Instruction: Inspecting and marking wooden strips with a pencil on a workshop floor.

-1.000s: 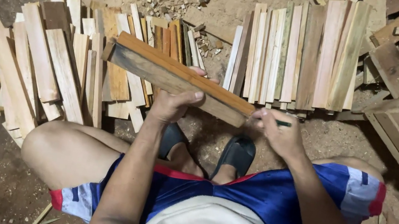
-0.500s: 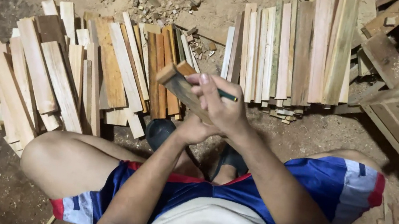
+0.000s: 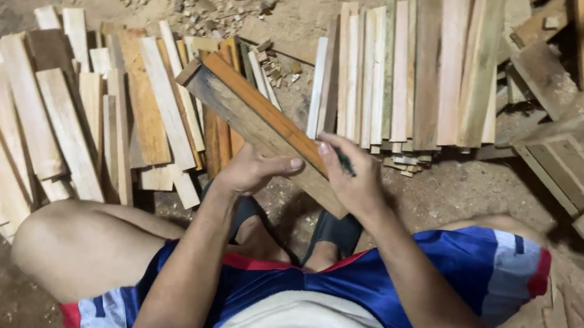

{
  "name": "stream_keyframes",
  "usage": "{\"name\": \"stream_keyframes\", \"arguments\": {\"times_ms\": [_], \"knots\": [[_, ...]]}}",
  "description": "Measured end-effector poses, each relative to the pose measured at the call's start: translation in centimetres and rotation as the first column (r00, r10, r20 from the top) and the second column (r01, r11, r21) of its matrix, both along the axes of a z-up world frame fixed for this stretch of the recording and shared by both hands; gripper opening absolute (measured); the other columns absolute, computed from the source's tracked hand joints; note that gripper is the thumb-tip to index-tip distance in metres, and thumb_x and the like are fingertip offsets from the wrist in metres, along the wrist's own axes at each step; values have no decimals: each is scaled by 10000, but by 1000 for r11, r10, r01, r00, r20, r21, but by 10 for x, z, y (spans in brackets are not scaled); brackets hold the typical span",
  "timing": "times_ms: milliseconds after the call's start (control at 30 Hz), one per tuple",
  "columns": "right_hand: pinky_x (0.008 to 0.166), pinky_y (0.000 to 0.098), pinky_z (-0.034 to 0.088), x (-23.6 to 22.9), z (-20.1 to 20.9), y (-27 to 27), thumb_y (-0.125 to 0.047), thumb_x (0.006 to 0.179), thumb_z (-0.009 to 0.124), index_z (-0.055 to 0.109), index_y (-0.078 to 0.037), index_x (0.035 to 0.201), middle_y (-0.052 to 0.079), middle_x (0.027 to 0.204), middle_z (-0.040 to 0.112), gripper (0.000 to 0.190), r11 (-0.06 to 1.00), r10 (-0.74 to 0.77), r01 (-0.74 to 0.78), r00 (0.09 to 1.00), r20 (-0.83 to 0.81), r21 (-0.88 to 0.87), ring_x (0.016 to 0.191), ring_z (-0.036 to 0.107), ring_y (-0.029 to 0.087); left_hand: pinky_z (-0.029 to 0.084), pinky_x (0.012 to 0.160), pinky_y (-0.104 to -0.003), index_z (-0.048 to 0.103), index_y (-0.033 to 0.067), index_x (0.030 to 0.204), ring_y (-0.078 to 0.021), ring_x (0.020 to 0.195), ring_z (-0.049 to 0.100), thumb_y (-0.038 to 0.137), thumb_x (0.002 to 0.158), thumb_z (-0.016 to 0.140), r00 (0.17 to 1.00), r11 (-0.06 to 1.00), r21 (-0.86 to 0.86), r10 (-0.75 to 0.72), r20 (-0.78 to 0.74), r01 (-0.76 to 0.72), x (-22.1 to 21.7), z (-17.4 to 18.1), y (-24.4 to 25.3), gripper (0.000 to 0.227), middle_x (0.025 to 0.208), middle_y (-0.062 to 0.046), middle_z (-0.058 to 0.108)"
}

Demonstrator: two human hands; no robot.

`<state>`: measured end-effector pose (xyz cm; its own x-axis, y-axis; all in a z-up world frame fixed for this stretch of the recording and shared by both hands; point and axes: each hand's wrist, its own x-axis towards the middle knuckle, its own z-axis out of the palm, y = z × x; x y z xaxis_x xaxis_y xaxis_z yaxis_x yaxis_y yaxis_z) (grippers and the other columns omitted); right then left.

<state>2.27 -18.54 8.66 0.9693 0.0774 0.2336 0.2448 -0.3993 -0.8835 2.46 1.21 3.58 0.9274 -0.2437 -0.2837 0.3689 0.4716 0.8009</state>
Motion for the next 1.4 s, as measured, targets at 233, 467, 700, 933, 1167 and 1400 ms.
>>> {"name": "stream_keyframes", "arguments": {"times_ms": [233, 467, 700, 933, 1167, 1400], "knots": [[789, 347, 583, -2, -55, -25, -268, 989, 750, 817, -116, 1084, 99, 946, 797, 192, 982, -190, 191, 972, -135, -6, 948, 751, 262, 630, 574, -339, 760, 0, 1048, -201, 650, 715, 67, 724, 916, 992, 980, 189, -35, -122, 57, 23, 11, -33, 366, 831, -141, 749], [852, 506, 564, 48, -76, -75, -180, 965, 684, 776, -14, 1134, 252, 1011, 757, 255, 842, -539, 530, 832, -129, -100, 1024, 700, 439, 636, 548, -359, 620, -1, 1094, -222, 681, 707, 55, 786, 862, 985, 960, 281, 51, -167, -2, 60, -3, -76, 395, 838, -108, 675], [719, 525, 579, 108, -145, -130, -195, 897, 752, 793, -141, 1077, 141, 878, 767, 192, 634, -688, 697, 706, 167, -336, 864, 732, 400, 631, 582, -328, 582, 23, 1154, -182, 706, 688, -9, 866, 717, 994, 970, 240, 0, -110, 27, 77, -16, -115, 320, 867, -65, 693], [690, 468, 596, 133, -180, -139, -223, 837, 828, 789, -200, 1024, 56, 823, 760, 193, 539, -652, 692, 704, 281, -481, 791, 755, 320, 637, 602, -347, 562, 11, 1220, -173, 723, 694, -27, 889, 696, 993, 974, 225, -2, -117, 28, 95, -40, -136, 359, 864, -67, 705], [661, 401, 580, 139, -179, -143, -293, 753, 906, 792, -324, 894, -43, 729, 727, 184, 496, -674, 726, 667, 316, -476, 770, 727, 245, 624, 564, -311, 573, 24, 1195, -144, 676, 678, -44, 871, 695, 993, 973, 232, 36, -111, -9, 99, -43, -134, 353, 813, -42, 694], [724, 354, 591, 86, -83, -88, -274, 952, 778, 792, -201, 1042, 69, 891, 783, 117, 891, -443, 432, 894, -64, -136, 894, 766, 257, 587, 523, -269, 592, 51, 1085, -121, 630, 622, -89, 871, 624, 982, 969, 201, 168, -91, -147, 92, -48, -106, 258, 748, 3, 613]]}}
